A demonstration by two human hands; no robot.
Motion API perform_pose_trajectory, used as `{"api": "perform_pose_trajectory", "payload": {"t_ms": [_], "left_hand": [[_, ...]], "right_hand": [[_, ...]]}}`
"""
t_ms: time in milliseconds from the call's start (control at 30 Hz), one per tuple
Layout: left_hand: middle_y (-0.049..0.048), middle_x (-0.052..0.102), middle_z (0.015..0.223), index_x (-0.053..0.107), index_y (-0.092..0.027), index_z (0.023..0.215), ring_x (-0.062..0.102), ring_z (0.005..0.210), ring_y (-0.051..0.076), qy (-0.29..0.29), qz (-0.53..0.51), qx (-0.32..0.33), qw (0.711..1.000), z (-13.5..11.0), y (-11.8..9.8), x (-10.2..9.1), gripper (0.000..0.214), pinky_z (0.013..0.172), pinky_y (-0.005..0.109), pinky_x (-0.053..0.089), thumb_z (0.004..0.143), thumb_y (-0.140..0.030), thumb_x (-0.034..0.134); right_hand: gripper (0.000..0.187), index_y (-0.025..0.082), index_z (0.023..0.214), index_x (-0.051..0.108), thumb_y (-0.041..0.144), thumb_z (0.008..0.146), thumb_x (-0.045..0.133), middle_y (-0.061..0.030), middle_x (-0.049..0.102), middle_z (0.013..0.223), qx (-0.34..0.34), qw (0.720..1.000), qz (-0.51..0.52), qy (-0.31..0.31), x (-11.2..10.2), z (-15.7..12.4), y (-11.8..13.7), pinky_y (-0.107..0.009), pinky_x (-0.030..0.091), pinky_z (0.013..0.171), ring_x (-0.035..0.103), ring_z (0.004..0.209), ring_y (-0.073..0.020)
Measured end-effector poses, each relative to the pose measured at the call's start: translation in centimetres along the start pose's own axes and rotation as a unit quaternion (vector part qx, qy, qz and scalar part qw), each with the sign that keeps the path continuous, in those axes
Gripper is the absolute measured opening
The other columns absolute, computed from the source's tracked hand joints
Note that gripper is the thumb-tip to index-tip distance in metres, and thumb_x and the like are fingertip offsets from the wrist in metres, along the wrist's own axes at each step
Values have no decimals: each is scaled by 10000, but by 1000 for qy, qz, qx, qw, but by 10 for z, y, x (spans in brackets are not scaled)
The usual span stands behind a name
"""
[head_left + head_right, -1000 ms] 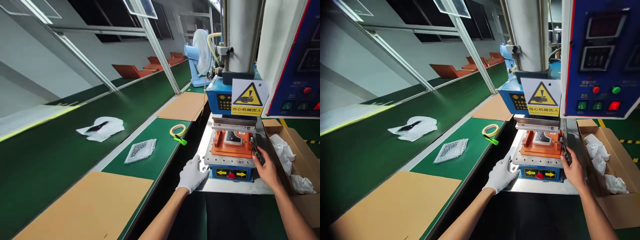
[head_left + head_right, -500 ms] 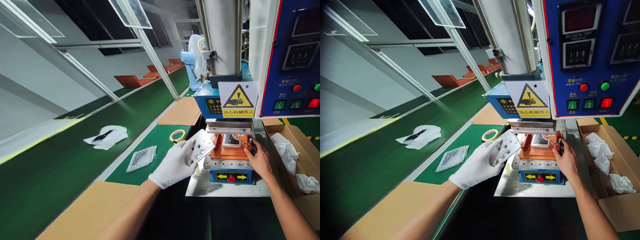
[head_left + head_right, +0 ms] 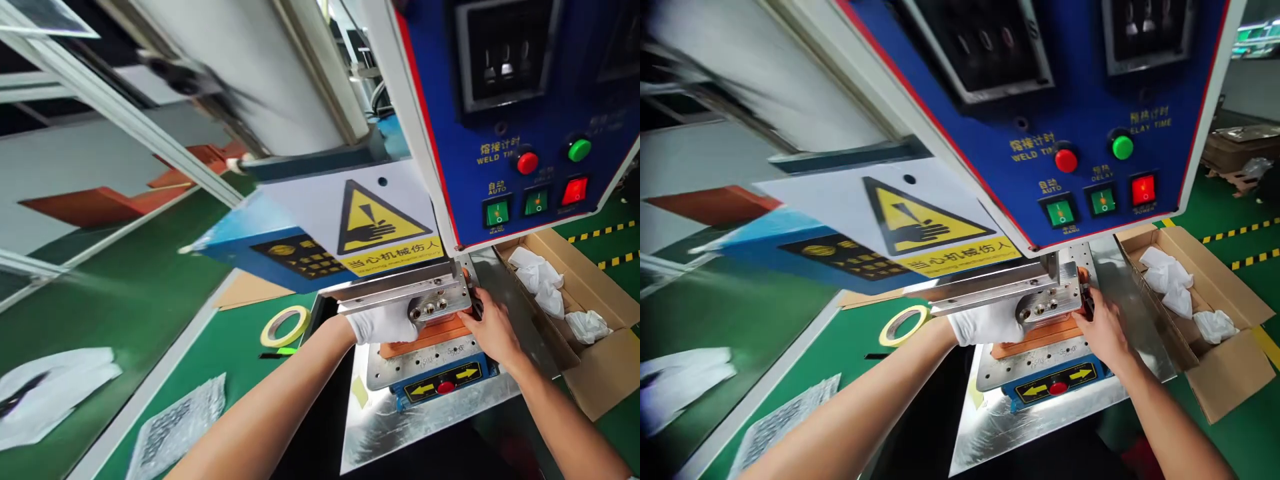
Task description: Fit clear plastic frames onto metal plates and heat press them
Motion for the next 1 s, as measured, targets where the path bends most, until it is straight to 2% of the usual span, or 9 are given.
{"api": "perform_pose_trajectory", "payload": {"t_ms": [100, 267, 333, 400, 500, 600, 667, 767, 1000], "left_hand": [[2, 535, 658, 608, -209, 760, 395, 569, 160, 34, 22, -2, 999, 6, -4, -1, 191, 557, 334, 327, 592, -264, 681], [18, 601, 718, 658, -211, 827, 505, 615, 198, 46, 40, -18, 998, 6, 1, 7, 174, 618, 340, 433, 683, -309, 662], [43, 667, 805, 703, -207, 959, 604, 708, 246, 40, 17, -7, 999, 9, 0, 13, 262, 706, 359, 504, 799, -409, 657], [88, 738, 995, 709, -201, 1176, 692, 916, 313, 23, -16, 8, 1000, 13, -5, 19, 432, 869, 397, 546, 958, -539, 552], [150, 724, 1265, 571, -173, 1490, 714, 1089, 358, 13, -27, 1, 1000, 22, -14, 27, 648, 1003, 449, 534, 1068, -617, 359], [193, 655, 1407, 307, -146, 1692, 741, 1072, 357, 29, -20, -16, 999, 26, -18, 35, 805, 982, 445, 553, 1072, -658, 323], [206, 615, 1462, 184, -155, 1737, 745, 1097, 362, 41, -16, -28, 999, 27, -16, 40, 856, 981, 443, 556, 1071, -677, 317], [209, 615, 1457, 163, -175, 1749, 744, 1129, 386, 51, -2, -55, 997, 26, -7, 45, 875, 990, 463, 553, 1065, -695, 327], [213, 634, 1467, 166, -192, 1755, 745, 1130, 401, 48, 22, -67, 996, 25, -3, 47, 890, 972, 479, 558, 1057, -724, 313]], "right_hand": [[536, 234, 1424, 605, 272, 929, 808, -86, 787, 1330, -4, 1000, -2, -2, 0, 0, 1, -508, 564, 1088, 741, 1226, -335], [536, 239, 1399, 616, 258, 905, 826, -90, 793, 1287, -38, 999, 14, -25, 3, 0, 0, -480, 577, 1063, 753, 1181, -314], [546, 234, 1395, 617, 246, 894, 832, -103, 795, 1268, -54, 998, 15, -38, 4, 0, 1, -486, 577, 1061, 755, 1173, -319], [557, 232, 1401, 615, 243, 889, 834, -114, 793, 1270, -65, 997, 14, -50, 5, -1, 2, -493, 569, 1074, 754, 1178, -320], [552, 237, 1406, 622, 256, 896, 833, -121, 794, 1265, -69, 996, 10, -53, 7, -1, 3, -497, 561, 1082, 757, 1162, -317], [574, 221, 1411, 633, 275, 883, 855, -132, 787, 1271, -63, 997, 14, -44, 5, 0, 3, -508, 557, 1091, 745, 1178, -332], [610, 212, 1439, 625, 266, 877, 858, -142, 748, 1356, -67, 997, 28, -34, 1, 1, 2, -506, 552, 1106, 718, 1240, -337], [623, 233, 1454, 623, 222, 874, 851, -121, 690, 1464, -90, 994, 64, -12, -3, 3, 3, -482, 535, 1133, 682, 1313, -313], [566, 223, 1402, 647, 189, 875, 850, -108, 700, 1436, -133, 989, 65, -13, -5, 8, 6, -473, 506, 1144, 667, 1333, -289]]}}
Point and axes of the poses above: each hand's wrist, its own z-axis towards the middle knuckle, its own x-axis out of the palm, y = z × x, the point moved 8 cm from there along z, towards the middle knuckle
